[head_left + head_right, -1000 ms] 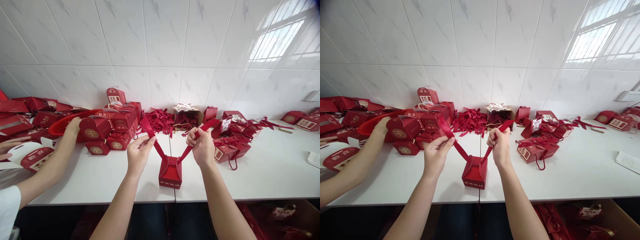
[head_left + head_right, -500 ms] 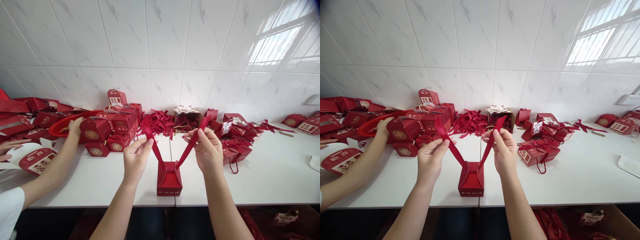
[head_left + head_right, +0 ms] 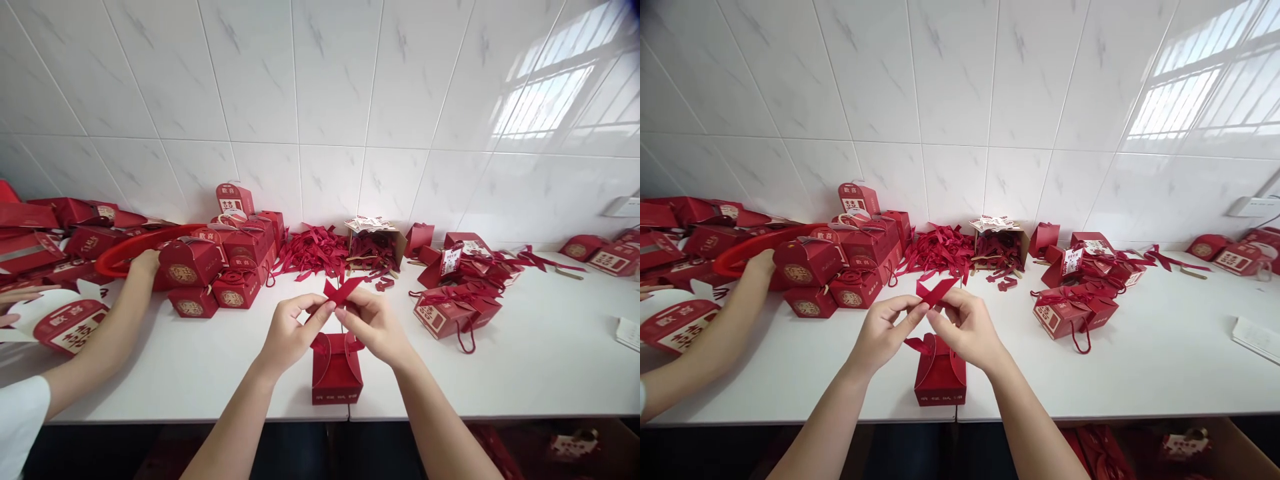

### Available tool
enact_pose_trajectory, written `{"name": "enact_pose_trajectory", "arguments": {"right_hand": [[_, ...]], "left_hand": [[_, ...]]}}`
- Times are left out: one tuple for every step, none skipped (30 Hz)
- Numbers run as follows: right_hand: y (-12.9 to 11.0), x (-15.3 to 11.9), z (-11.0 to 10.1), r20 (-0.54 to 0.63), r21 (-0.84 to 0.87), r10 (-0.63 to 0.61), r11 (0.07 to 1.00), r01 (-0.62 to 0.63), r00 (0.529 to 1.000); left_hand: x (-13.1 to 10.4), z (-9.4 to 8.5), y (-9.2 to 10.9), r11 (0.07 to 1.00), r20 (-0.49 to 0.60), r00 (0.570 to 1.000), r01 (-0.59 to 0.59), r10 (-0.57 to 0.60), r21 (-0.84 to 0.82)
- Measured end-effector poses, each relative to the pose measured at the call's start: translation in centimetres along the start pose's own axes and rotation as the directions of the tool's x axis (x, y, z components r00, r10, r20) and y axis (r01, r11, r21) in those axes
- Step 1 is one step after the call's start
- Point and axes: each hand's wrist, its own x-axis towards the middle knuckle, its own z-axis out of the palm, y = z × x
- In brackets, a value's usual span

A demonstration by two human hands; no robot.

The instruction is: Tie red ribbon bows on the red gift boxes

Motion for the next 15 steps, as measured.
{"name": "enact_pose_trajectory", "arguments": {"right_hand": [[0.2, -0.2, 0.1, 0.023, -0.002, -0.014, 1.0, 0.015, 1.0], [0.4, -0.3, 0.2, 0.023, 0.007, -0.024, 1.0, 0.024, 0.999], [0.7, -0.4, 0.3, 0.009, 0.027, -0.032, 0.999, 0.032, 0.999], [1.1, -0.5, 0.3, -0.003, 0.053, -0.035, 0.998, 0.035, 0.999], [1.4, -0.6, 0.2, -0.009, 0.081, -0.036, 0.996, 0.037, 0.999], [1.8, -0.7, 0.1, -0.009, 0.098, -0.04, 0.994, 0.041, 0.999], [2.1, -0.8, -0.1, 0.001, 0.089, -0.054, 0.995, 0.054, 0.999], [2.3, -0.9, -0.4, 0.02, 0.048, -0.085, 0.995, 0.084, 0.996], [2.5, -0.9, -0.8, 0.046, -0.024, -0.133, 0.991, 0.135, 0.99], [2.7, -0.9, -1.2, 0.08, -0.116, -0.193, 0.973, 0.201, 0.978], [2.7, -0.9, -1.6, 0.115, -0.214, -0.252, 0.938, 0.271, 0.961], [2.7, -0.9, -2.0, 0.151, -0.306, -0.302, 0.891, 0.335, 0.941], [2.7, -0.9, -2.4, 0.181, -0.386, -0.342, 0.838, 0.386, 0.922], [2.7, -0.8, -2.6, 0.201, -0.457, -0.374, 0.782, 0.424, 0.906], [2.6, -0.8, -2.8, 0.218, -0.52, -0.396, 0.726, 0.449, 0.892]], "left_hand": [[0.0, 0.0, 0.0, 1.0, 0.017, 1.0, 0.007, -0.007, 0.008], [0.0, 0.0, 0.1, 1.0, 0.031, 0.999, 0.021, -0.021, 0.011], [0.0, -0.1, 0.1, 0.999, 0.045, 0.998, 0.041, -0.042, 0.013], [0.0, -0.2, 0.0, 0.998, 0.061, 0.996, 0.064, -0.065, 0.012], [0.0, -0.4, 0.0, 0.996, 0.086, 0.992, 0.091, -0.091, 0.01], [-0.1, -0.5, -0.1, 0.993, 0.121, 0.985, 0.12, -0.12, 0.009], [-0.1, -0.7, -0.2, 0.989, 0.167, 0.974, 0.151, -0.15, 0.006], [-0.1, -0.9, -0.4, 0.983, 0.218, 0.96, 0.182, -0.176, -0.005], [-0.1, -1.1, -0.6, 0.977, 0.263, 0.944, 0.212, -0.198, -0.029], [-0.1, -1.3, -0.9, 0.967, 0.296, 0.931, 0.245, -0.214, -0.072], [-0.1, -1.4, -1.2, 0.952, 0.313, 0.923, 0.276, -0.223, -0.133], [-0.2, -1.5, -1.5, 0.93, 0.315, 0.921, 0.303, -0.23, -0.208], [-0.2, -1.6, -1.7, 0.899, 0.305, 0.922, 0.328, -0.238, -0.29], [-0.2, -1.6, -1.9, 0.861, 0.292, 0.923, 0.351, -0.251, -0.369], [-0.2, -1.7, -2.1, 0.819, 0.288, 0.92, 0.373, -0.266, -0.436]]}}
